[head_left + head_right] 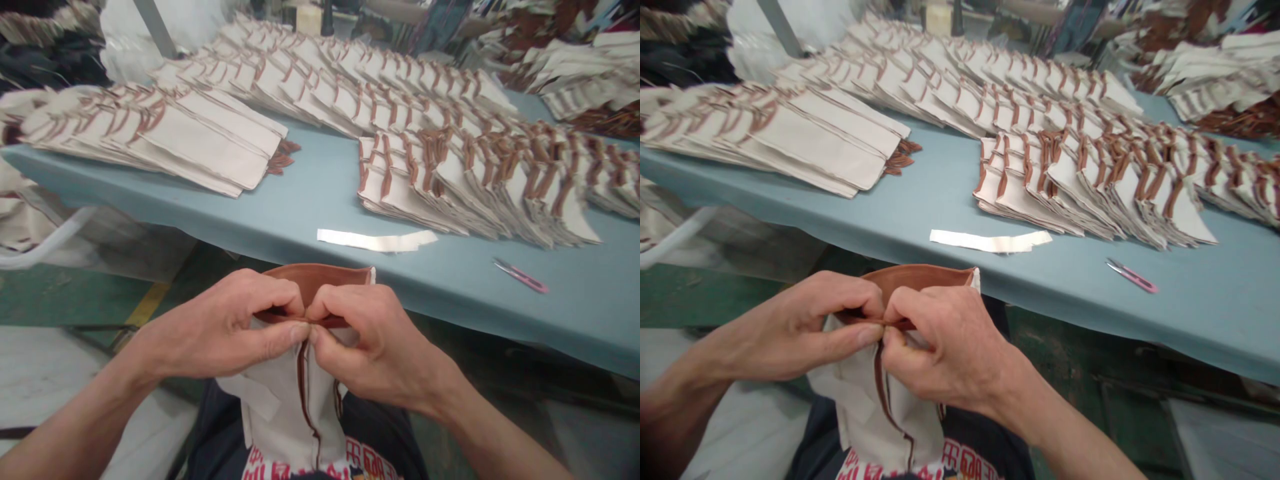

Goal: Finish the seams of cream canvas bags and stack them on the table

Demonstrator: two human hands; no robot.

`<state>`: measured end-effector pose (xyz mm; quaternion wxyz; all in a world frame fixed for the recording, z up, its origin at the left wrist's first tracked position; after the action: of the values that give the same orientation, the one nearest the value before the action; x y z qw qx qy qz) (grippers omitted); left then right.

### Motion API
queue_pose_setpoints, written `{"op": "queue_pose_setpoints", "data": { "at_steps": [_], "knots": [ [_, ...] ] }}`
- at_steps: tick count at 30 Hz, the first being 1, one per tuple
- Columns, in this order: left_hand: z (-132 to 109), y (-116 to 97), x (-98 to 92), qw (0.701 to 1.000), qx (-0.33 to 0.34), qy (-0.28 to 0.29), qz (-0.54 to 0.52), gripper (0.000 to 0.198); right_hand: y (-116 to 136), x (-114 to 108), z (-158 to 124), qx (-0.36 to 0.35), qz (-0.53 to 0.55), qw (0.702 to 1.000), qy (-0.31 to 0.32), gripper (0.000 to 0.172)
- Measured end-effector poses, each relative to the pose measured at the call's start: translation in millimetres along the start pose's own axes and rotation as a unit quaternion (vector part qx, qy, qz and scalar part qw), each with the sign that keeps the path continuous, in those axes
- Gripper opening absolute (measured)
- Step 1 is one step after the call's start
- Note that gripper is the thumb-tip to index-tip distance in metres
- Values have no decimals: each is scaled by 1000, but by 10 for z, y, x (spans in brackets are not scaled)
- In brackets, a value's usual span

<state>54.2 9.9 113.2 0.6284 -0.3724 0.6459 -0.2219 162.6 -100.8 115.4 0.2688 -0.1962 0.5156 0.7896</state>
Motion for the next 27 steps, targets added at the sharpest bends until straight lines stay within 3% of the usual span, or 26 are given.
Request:
{"op": "queue_pose_setpoints", "data": {
  "at_steps": [3,6,9,11,12,18,23,27],
  "knots": [
    [20,8,40,1000,7,-18,4,21,-35,-8,-4,-1,-19,1000,-4,12],
    [29,34,77,998,20,-58,-4,24,-234,49,-11,88,90,992,-11,11],
    [23,96,139,998,-5,-48,-52,26,-404,204,-55,194,310,930,32,13],
    [14,127,182,994,-27,-12,-103,25,-420,241,-73,209,388,896,50,17],
    [10,133,193,991,-33,2,-129,24,-416,228,-74,205,397,894,46,17],
    [5,95,158,985,-26,20,-168,23,-307,102,-33,155,336,928,48,16],
    [-1,94,162,991,-34,-19,-126,25,-252,89,23,123,188,973,45,14],
    [26,138,195,986,-51,-57,-147,27,-254,81,70,111,108,987,38,15]
  ]
}}
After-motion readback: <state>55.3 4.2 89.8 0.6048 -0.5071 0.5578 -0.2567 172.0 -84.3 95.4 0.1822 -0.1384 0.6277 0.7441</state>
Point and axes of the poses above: each hand's wrist, its own z-axis towards the middle knuckle, its own x-axis out of the palm, y = z × x, the point moved 5 cm from there along z, towards the middle knuckle, and after that the axes turned 12 degrees about -x, right-handed, at the moved point
